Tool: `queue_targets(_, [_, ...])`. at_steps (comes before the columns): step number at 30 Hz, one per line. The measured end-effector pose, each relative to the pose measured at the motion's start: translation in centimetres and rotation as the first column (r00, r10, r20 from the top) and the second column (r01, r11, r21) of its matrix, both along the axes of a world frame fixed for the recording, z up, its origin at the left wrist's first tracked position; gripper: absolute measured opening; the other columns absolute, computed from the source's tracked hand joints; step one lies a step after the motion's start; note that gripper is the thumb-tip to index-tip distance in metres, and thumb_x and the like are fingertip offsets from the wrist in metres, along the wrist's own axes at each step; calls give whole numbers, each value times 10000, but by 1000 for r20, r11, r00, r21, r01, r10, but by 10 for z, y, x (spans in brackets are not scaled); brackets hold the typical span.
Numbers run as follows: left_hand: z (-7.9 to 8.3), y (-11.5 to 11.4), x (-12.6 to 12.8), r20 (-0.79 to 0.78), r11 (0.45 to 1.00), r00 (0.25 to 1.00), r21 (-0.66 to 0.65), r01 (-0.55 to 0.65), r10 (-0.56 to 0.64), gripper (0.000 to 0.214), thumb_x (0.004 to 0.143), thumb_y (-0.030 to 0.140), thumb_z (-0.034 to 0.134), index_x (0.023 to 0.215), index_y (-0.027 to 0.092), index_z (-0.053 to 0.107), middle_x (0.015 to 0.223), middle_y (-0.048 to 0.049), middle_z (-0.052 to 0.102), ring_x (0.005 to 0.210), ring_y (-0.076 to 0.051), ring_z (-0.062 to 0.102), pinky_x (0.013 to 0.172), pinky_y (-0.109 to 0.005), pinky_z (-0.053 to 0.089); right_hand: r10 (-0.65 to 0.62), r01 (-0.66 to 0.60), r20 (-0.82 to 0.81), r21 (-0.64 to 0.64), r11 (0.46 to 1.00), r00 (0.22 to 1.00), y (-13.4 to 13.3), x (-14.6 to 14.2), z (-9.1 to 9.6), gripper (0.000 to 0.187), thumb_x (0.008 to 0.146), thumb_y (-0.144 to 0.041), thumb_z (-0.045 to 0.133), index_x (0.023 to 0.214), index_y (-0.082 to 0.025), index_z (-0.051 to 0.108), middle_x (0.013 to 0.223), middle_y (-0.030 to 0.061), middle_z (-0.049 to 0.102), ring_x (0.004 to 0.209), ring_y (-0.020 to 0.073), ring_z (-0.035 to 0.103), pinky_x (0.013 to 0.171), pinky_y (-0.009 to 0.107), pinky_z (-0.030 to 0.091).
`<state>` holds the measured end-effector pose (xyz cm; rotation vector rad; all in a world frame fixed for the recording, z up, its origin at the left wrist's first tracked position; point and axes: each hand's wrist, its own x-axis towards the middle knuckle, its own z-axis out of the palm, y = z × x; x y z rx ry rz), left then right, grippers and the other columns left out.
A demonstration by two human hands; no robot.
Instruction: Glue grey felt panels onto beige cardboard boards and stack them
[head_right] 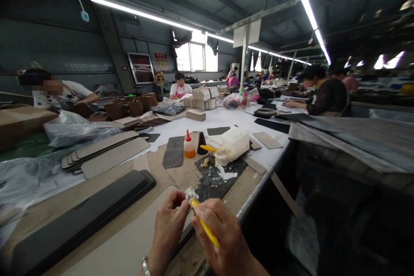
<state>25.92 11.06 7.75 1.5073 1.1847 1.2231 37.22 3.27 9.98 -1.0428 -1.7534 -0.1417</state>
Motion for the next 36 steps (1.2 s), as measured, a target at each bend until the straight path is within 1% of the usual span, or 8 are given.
queue_targets(7, [-10,1,18,35,996,996,-2,87,-87,157,629,346,504,588,195,509,543,15,489,542,-139,453,503,-232,376,-96,92,63,69,993,993,-6,14,-6,256,818,-50,512,1048,-155,551,886,79,631,863,162,619,778,250,541])
queue_targets(17, [-9,-12,19,30,984,984,-3,177,-177,278,760,453,523,747,182,583,705,-41,600,650,-173,540,612,-279,434,-238,244,-163,21,969,958,-13,28,-10,166,836,-90,495,940,-172,596,833,58,625,797,157,624,694,246,543])
queue_targets(22, [-5,-15,17,20,982,982,41,186,-187,266,795,419,488,836,178,592,765,-50,627,698,-177,572,636,-281,449,-215,224,-154,41,974,964,-12,23,-13,185,827,-95,504,962,-175,602,842,65,633,807,173,628,696,265,547])
queue_targets(29, [-6,-6,12,-8,986,995,138,96,-96,221,778,366,504,688,183,588,616,-5,567,573,-137,511,547,-237,409,-101,100,-88,-14,995,991,-18,26,-27,334,800,-75,542,1108,-202,572,1000,79,646,934,191,630,799,261,543])
queue_targets(31, [-5,-5,10,-24,982,998,178,68,-65,195,766,339,512,670,187,589,602,6,547,558,-126,489,537,-227,390,-26,23,-45,-65,998,999,-22,33,-31,361,804,-92,551,1142,-216,582,1074,83,642,981,198,624,835,250,529])
queue_targets(33, [-4,-5,8,-44,975,998,216,52,-43,173,758,309,512,660,191,593,605,11,533,552,-120,475,531,-221,375,12,-34,-122,-184,982,992,-25,39,-32,325,829,-148,545,1138,-229,604,1086,79,651,983,198,629,833,235,525])
queue_targets(34, [-4,-5,7,-55,971,998,232,48,-36,164,755,293,509,654,193,592,604,14,523,547,-117,468,530,-219,370,2,-70,-226,-292,954,974,-27,40,-31,299,850,-199,532,1137,-230,608,1067,80,662,966,198,637,816,237,532])
queue_targets(36, [-4,-7,8,-79,965,996,259,48,-28,152,756,265,502,648,195,584,603,18,505,544,-114,458,532,-217,365,-88,-224,-500,-530,818,861,-29,37,-28,327,884,-349,483,1158,-209,593,1017,99,677,928,209,651,770,275,554])
